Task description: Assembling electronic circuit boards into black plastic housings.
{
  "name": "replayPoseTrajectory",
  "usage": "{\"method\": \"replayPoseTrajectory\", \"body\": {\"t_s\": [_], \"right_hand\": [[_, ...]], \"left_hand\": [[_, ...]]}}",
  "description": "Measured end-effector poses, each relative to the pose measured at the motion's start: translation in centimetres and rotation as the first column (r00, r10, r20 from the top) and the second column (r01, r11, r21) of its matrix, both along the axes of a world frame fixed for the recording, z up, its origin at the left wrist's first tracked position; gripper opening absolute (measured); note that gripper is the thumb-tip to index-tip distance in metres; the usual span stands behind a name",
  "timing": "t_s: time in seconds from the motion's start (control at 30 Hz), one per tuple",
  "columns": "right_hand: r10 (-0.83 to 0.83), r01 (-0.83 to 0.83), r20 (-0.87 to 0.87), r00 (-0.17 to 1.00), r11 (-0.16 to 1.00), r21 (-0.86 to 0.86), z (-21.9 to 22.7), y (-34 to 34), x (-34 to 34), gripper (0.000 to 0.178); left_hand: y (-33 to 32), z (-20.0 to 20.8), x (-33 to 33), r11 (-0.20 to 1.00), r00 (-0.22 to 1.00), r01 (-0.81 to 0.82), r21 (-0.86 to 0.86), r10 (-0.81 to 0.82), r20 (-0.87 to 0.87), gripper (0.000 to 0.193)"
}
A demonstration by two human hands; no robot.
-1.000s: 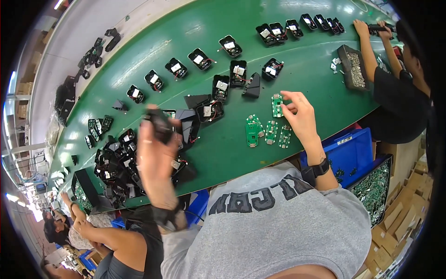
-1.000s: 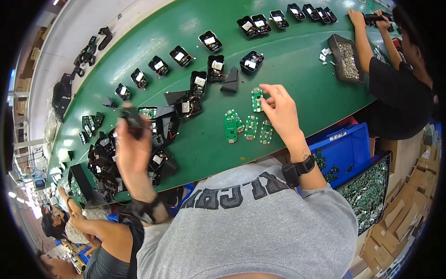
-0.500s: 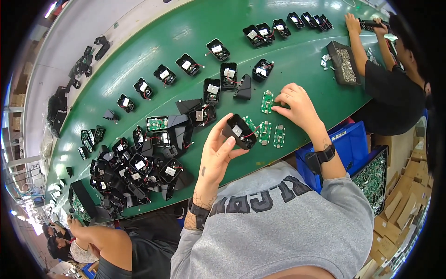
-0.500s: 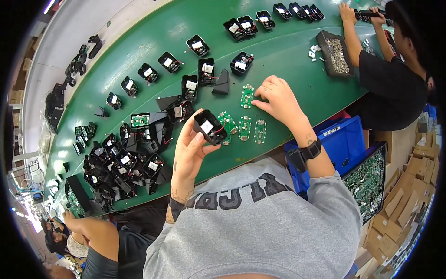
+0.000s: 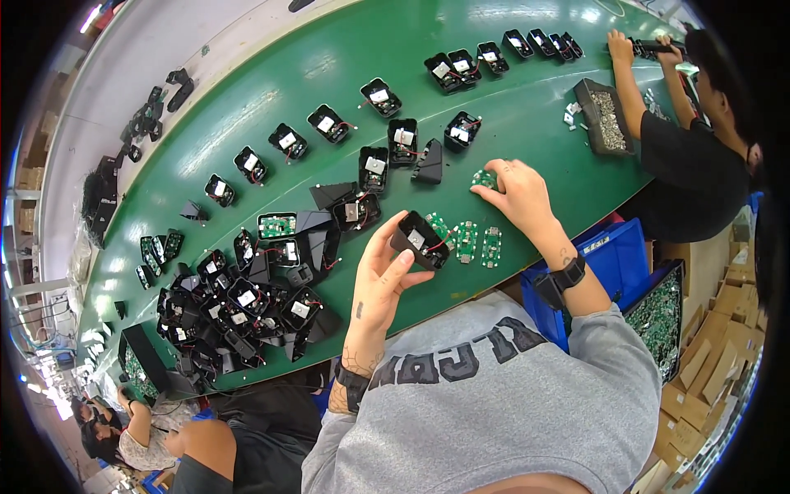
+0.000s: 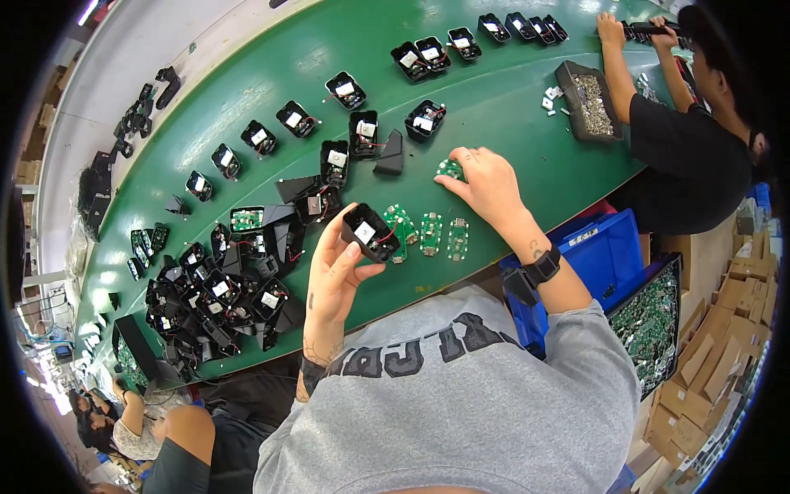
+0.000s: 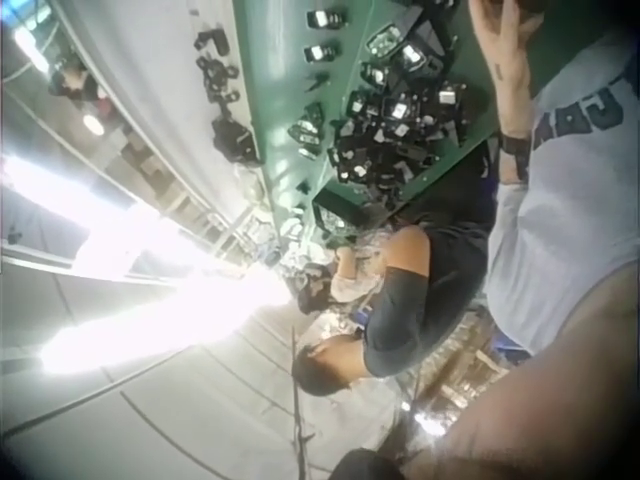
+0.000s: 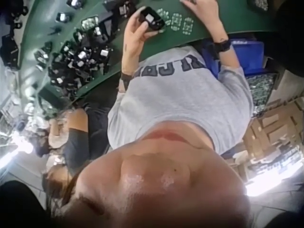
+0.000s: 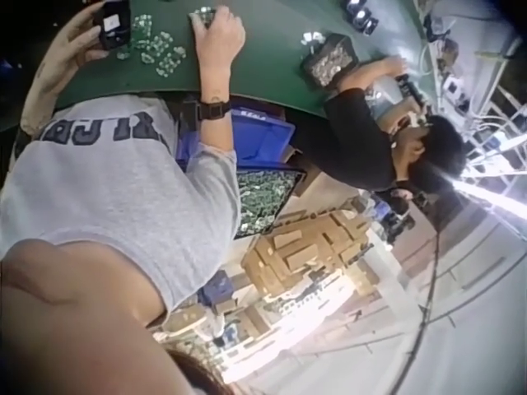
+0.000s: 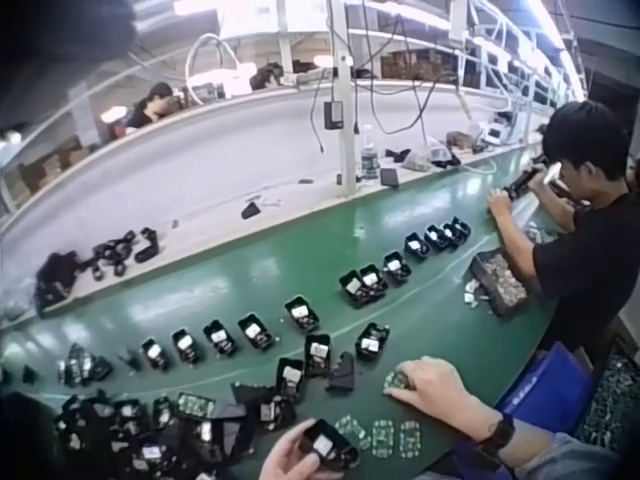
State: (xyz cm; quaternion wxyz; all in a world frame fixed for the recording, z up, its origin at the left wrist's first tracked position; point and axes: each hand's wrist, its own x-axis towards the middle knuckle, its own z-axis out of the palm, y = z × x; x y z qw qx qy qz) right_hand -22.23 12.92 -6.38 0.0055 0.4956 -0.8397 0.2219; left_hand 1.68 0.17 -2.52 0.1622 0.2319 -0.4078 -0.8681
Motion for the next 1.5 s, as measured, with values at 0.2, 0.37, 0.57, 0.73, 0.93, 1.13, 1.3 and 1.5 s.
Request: {"method": "replayPoseTrajectory", "body": {"t_s": [0.2,0.37,0.57,0.73,0.93,1.13,1.3,1.5], "right_hand": [[0.234,-0.230,0.289,0.928,0.972,-0.050,3.1,1.1,-1.3,0.053],[0.425,-0.446,0.239,0.873,0.894,0.039,2.2,2.7,-3.2,0.060],[0.331,-0.332,0.361,0.872,0.941,-0.061,3.3,2.1,-1.9,0.050],[0.552,-0.052,0.779,0.298,0.824,-0.564,2.8,0.9,3.0,0.051],[0.642,-0.006,0.754,0.139,0.762,-0.648,1.9,0.5,3.8,0.053],[0.632,-0.025,0.753,0.180,0.769,-0.639,2.2,0.8,3.8,0.051],[0.600,-0.337,0.641,0.479,0.800,-0.496,3.8,-0.1,4.0,0.046],[0.597,-0.334,0.614,0.516,0.801,-0.498,3.8,-0.5,5.5,0.032]], "left_hand": [[-0.5,-0.7,0.9,0.998,1.000,-0.022,0.060,0.021,0.015,0.054],[-0.6,-0.9,0.6,0.996,1.000,-0.002,0.087,0.001,0.011,0.053],[-0.3,-0.5,0.0,0.997,1.000,-0.020,0.081,0.019,0.010,0.052],[-0.4,0.4,-0.7,0.999,0.999,-0.005,-0.033,0.006,0.034,0.054],[-0.3,1.9,-1.2,0.997,0.996,0.020,-0.074,-0.013,0.091,0.053],[-0.2,1.1,-1.4,0.993,0.994,0.058,-0.106,-0.047,0.096,0.052],[0.0,1.1,-1.3,0.998,0.997,0.037,-0.054,-0.033,0.065,0.052],[0.6,-0.1,-2.2,0.996,0.995,0.045,-0.079,-0.039,0.087,0.045]]}}
